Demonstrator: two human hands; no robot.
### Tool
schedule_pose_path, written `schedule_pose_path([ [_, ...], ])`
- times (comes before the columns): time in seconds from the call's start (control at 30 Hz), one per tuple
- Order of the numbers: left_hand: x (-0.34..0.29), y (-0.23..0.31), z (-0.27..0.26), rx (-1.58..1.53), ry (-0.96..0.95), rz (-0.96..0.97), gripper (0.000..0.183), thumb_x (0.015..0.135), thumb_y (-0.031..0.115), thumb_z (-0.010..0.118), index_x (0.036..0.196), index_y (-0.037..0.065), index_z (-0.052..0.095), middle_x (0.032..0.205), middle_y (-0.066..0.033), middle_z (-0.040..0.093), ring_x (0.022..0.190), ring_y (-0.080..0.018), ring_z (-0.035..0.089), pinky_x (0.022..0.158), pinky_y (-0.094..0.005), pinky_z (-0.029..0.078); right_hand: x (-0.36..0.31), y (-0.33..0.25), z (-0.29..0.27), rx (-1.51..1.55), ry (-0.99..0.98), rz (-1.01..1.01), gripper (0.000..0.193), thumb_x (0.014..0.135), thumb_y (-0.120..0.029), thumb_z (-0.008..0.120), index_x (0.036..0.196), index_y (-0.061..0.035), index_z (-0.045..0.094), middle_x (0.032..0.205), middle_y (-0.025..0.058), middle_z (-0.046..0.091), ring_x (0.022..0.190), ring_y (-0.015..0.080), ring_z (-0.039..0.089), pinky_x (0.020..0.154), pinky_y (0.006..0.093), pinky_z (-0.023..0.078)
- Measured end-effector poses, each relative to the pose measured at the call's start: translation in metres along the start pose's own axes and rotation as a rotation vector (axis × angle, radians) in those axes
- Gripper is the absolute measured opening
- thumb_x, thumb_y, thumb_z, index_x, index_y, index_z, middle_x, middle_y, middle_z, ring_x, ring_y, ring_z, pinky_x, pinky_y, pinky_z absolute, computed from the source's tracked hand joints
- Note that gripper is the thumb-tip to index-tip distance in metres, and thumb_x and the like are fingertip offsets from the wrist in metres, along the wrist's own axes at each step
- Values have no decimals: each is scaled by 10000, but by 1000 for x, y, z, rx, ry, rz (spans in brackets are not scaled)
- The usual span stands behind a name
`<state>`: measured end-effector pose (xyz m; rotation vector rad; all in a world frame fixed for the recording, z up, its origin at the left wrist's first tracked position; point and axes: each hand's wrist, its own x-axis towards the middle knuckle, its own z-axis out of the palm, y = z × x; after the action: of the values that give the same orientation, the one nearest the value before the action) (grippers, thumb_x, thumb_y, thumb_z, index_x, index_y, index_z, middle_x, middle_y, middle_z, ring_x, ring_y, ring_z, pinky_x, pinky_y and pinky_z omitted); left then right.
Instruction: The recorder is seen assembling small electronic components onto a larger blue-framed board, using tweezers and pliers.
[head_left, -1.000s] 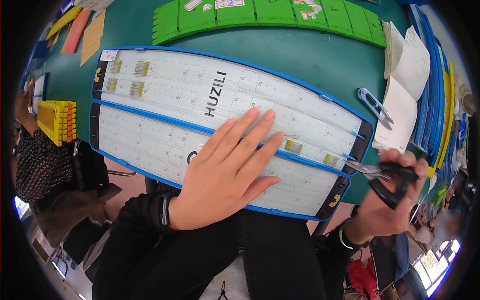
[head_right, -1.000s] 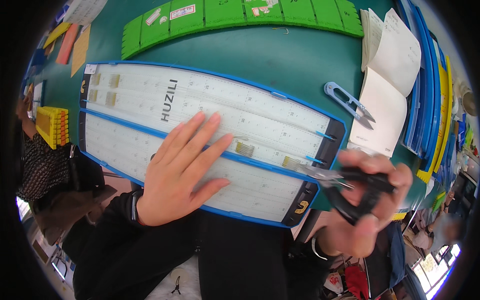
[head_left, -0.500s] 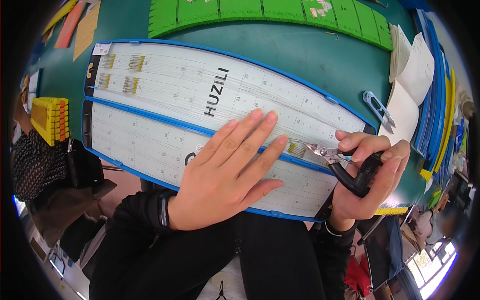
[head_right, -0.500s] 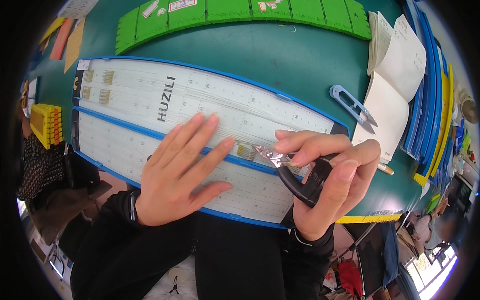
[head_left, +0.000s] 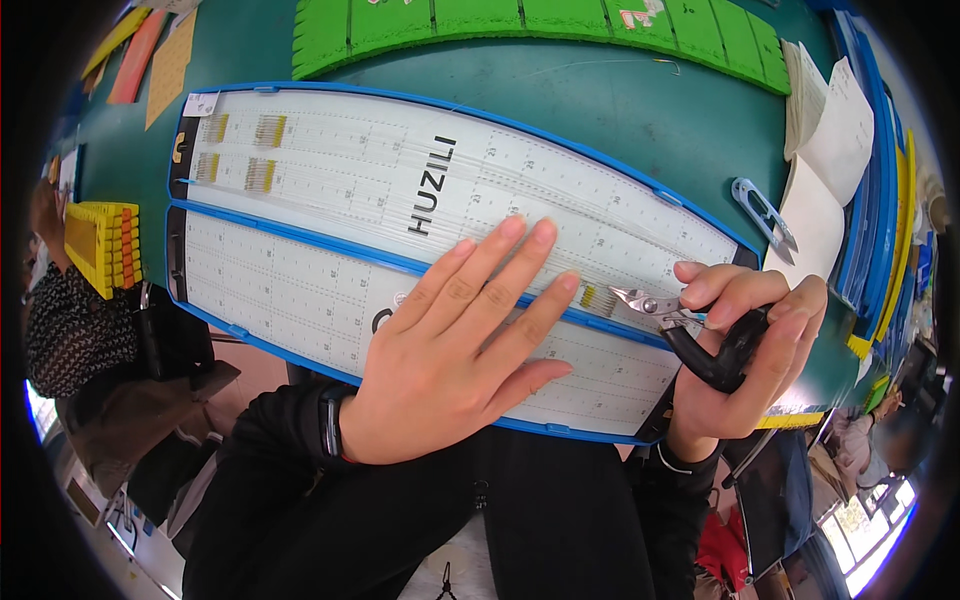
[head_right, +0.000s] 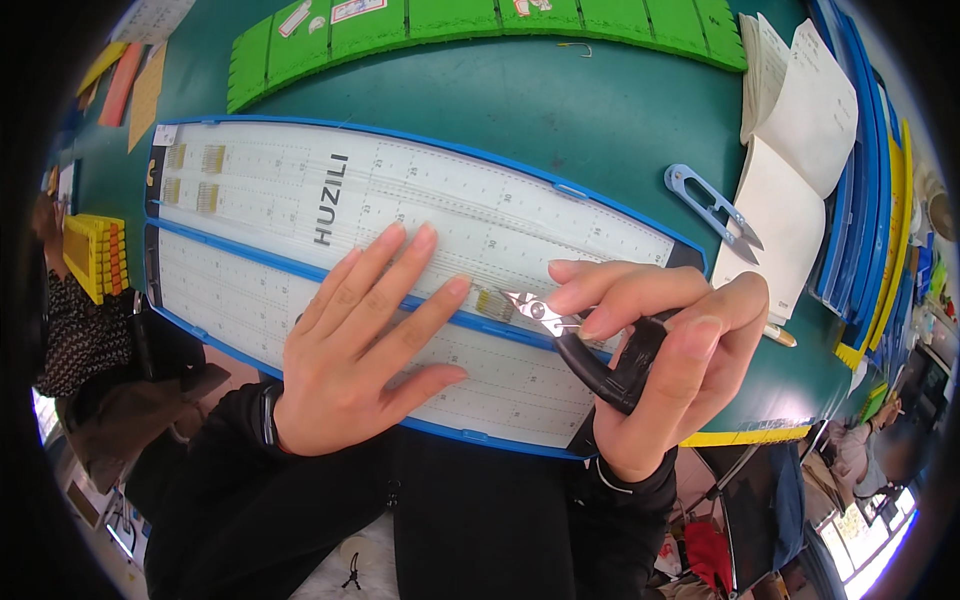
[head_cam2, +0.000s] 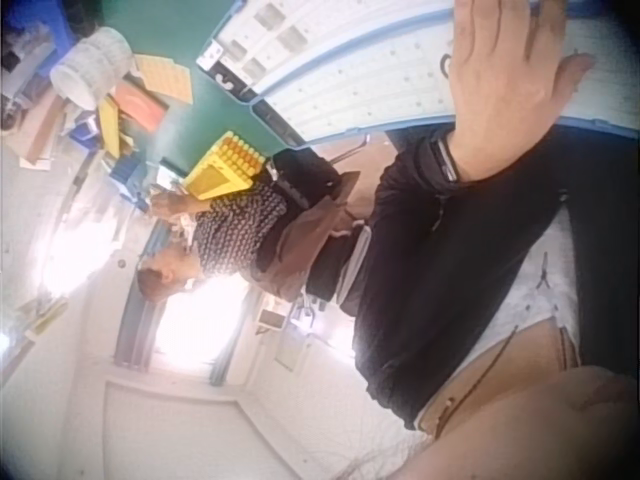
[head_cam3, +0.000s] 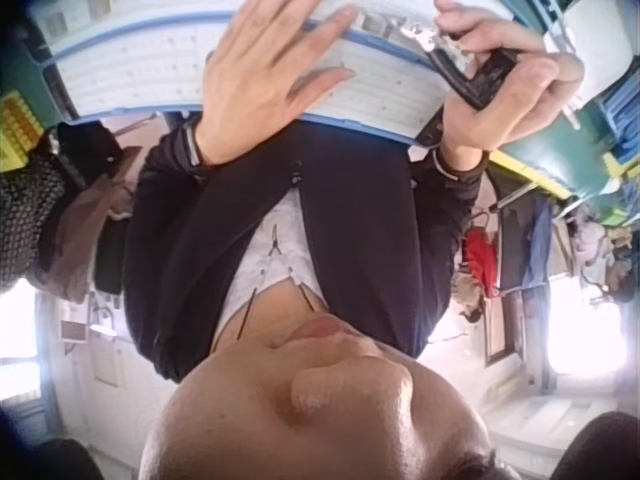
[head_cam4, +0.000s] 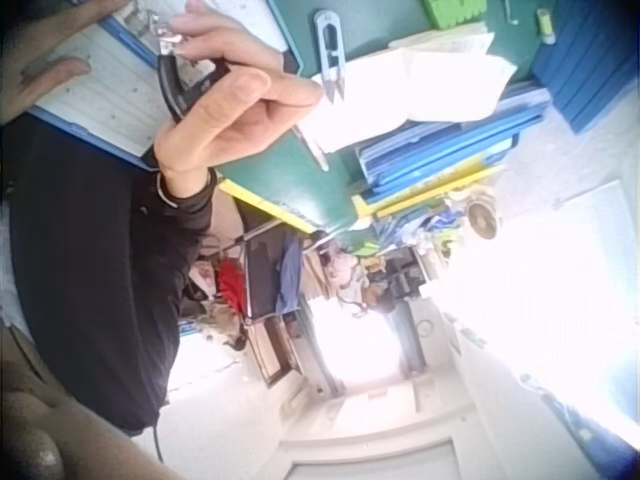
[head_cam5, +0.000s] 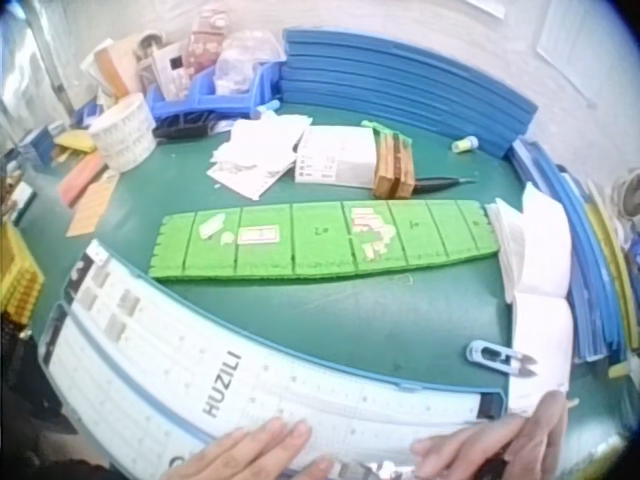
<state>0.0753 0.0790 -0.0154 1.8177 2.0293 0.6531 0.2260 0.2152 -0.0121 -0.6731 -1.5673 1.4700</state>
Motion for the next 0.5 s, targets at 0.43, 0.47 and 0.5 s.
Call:
schedule_pose_path([
  [0.43, 2, 2, 0, 4, 0, -8, 640, 648, 323, 766, 1232, 108, 617, 1373, -181, 487, 1282, -335, 463, 1012, -425, 401, -7, 10, -15, 117, -282, -299, 277, 896, -90, 554, 967, -22, 296, 729, 168, 526, 679, 330, 631, 708, 548, 553],
  [0.47, 2, 2, -1, 3, -1, -9, 640, 648, 323, 766, 1232, 108, 617, 1373, -181, 487, 1282, -335, 463, 1012, -425, 401, -4, 9, -18, 116, -282, -298, 277, 896, -90, 554, 967, -22, 296, 729, 168, 526, 679, 330, 631, 708, 548, 553],
  [0.5, 2, 2, -1, 6, -9, -9, 637, 651, 323, 765, 1230, 103, 617, 1373, -183, 486, 1282, -337, 462, 1012, -424, 399, 0, 8, -20, 139, -405, -355, 308, 858, -46, 567, 981, -11, 287, 728, 172, 522, 686, 346, 634, 697, 560, 552],
])
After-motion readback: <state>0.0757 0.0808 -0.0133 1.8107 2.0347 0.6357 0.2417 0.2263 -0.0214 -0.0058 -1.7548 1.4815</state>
